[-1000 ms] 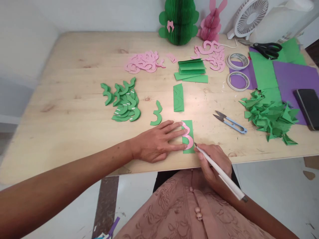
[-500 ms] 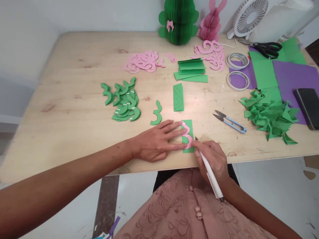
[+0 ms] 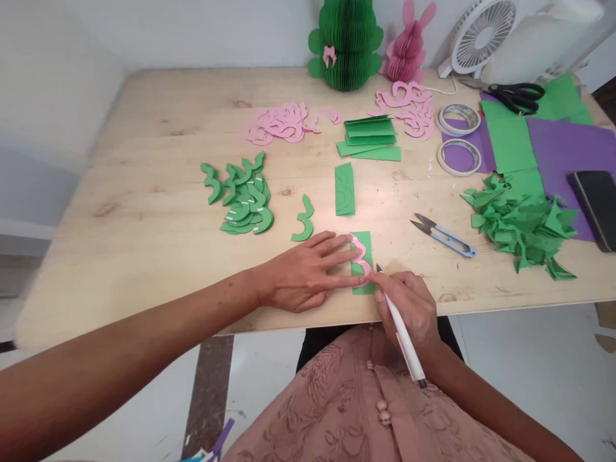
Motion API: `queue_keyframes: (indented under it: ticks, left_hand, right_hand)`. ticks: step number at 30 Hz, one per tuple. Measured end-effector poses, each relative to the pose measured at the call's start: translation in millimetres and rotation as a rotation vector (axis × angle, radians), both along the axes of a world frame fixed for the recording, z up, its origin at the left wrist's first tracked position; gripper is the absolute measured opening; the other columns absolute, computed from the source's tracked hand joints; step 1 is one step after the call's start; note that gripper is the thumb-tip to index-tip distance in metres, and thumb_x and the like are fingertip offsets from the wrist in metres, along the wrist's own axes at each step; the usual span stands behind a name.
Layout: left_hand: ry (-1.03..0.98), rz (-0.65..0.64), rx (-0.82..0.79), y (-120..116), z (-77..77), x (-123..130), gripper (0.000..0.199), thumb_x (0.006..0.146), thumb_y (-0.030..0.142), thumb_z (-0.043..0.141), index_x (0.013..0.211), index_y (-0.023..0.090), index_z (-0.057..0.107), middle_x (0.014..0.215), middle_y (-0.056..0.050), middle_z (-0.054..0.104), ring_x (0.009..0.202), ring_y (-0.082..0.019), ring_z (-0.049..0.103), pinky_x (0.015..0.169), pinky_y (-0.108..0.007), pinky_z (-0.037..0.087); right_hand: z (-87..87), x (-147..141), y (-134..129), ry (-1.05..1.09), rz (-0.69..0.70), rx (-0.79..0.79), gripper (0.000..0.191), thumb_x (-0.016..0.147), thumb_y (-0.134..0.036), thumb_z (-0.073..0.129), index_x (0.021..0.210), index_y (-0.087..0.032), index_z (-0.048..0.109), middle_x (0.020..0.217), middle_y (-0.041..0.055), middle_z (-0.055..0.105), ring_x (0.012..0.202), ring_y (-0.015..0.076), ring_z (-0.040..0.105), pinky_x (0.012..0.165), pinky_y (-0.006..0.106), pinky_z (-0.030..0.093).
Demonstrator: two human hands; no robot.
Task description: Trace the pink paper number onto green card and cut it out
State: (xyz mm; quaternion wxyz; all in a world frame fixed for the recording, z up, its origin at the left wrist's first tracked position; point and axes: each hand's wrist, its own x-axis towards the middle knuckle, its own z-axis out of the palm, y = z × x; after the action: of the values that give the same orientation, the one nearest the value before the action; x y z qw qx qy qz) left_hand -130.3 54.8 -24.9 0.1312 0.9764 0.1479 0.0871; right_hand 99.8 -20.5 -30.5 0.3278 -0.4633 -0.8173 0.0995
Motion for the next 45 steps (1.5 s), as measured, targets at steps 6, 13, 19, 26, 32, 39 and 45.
queue_keyframes:
  ticks: [6, 13, 19, 26, 32, 39, 45]
  left_hand:
    - [-0.009, 0.019, 0.025, -2.0, -4.2, 0.7, 0.056, 0.08, 0.02, 0.048, 0.135, 0.028, 0.041, 0.145, -0.012, 0.037, 0.136, -0.034, 0.026, 0.106, -0.057, 0.025]
    - [0.015, 0.032, 0.005, -2.7, -6.1, 0.2, 0.053, 0.082, 0.022, 0.048, 0.134, 0.029, 0.042, 0.147, -0.01, 0.035, 0.137, -0.035, 0.024, 0.107, -0.057, 0.024]
    - [0.031, 0.039, 0.0, -3.2, -5.2, 0.3, 0.054, 0.082, 0.022, 0.049, 0.135, 0.03, 0.04, 0.147, -0.01, 0.035, 0.137, -0.035, 0.024, 0.107, -0.057, 0.024]
    - [0.043, 0.055, -0.013, -3.7, -5.4, 1.7, 0.053, 0.083, 0.021, 0.048, 0.135, 0.03, 0.04, 0.149, -0.01, 0.031, 0.138, -0.035, 0.021, 0.107, -0.058, 0.024]
    - [0.052, 0.049, -0.021, -3.9, -5.9, 1.6, 0.054, 0.083, 0.021, 0.048, 0.136, 0.031, 0.039, 0.149, -0.011, 0.031, 0.139, -0.035, 0.019, 0.107, -0.058, 0.023]
    - [0.053, 0.046, -0.02, -3.2, -6.3, 1.7, 0.054, 0.082, 0.022, 0.048, 0.135, 0.03, 0.04, 0.149, -0.011, 0.03, 0.139, -0.035, 0.02, 0.107, -0.058, 0.023]
    - [0.047, 0.047, -0.014, -3.2, -5.8, 1.6, 0.054, 0.082, 0.021, 0.048, 0.135, 0.03, 0.041, 0.149, -0.012, 0.031, 0.138, -0.035, 0.02, 0.106, -0.058, 0.024]
  right_hand:
    - [3.5, 0.5, 0.3, 0.051, 0.01, -0.064, 0.031, 0.084, -0.008, 0.054, 0.113, -0.016, 0.061, 0.088, 0.0089, 0.072, 0.075, 0.0216, 0.059, 0.067, 0.037, 0.047]
    - [19.8, 9.3, 5.8, 0.296, -0.067, -0.363, 0.021, 0.088, -0.016, 0.05, 0.103, -0.019, 0.065, 0.085, 0.0056, 0.069, 0.077, 0.019, 0.063, 0.068, 0.032, 0.049]
    - [18.1, 9.5, 9.0, 0.279, -0.192, -0.393, 0.011, 0.083, -0.021, 0.057, 0.093, -0.02, 0.062, 0.08, 0.0018, 0.069, 0.07, 0.0167, 0.065, 0.064, 0.027, 0.05]
    - [16.0, 6.0, 16.0, 0.231, -0.174, -0.323, 0.007, 0.083, -0.018, 0.055, 0.079, -0.02, 0.06, 0.069, 0.0006, 0.067, 0.062, 0.0145, 0.062, 0.058, 0.025, 0.046]
    - [13.3, 4.9, 17.4, 0.219, -0.171, -0.306, 0.008, 0.083, -0.018, 0.054, 0.078, -0.019, 0.061, 0.069, 0.0021, 0.067, 0.062, 0.0152, 0.062, 0.058, 0.026, 0.046]
    - [14.2, 5.7, 16.3, 0.211, -0.171, -0.31, 0.009, 0.084, -0.019, 0.054, 0.078, -0.019, 0.06, 0.068, 0.0013, 0.067, 0.061, 0.015, 0.062, 0.057, 0.026, 0.046]
    - [13.0, 4.3, 17.0, 0.201, -0.165, -0.306, 0.01, 0.084, -0.019, 0.053, 0.078, -0.02, 0.06, 0.068, 0.0011, 0.067, 0.061, 0.0148, 0.061, 0.058, 0.027, 0.046]
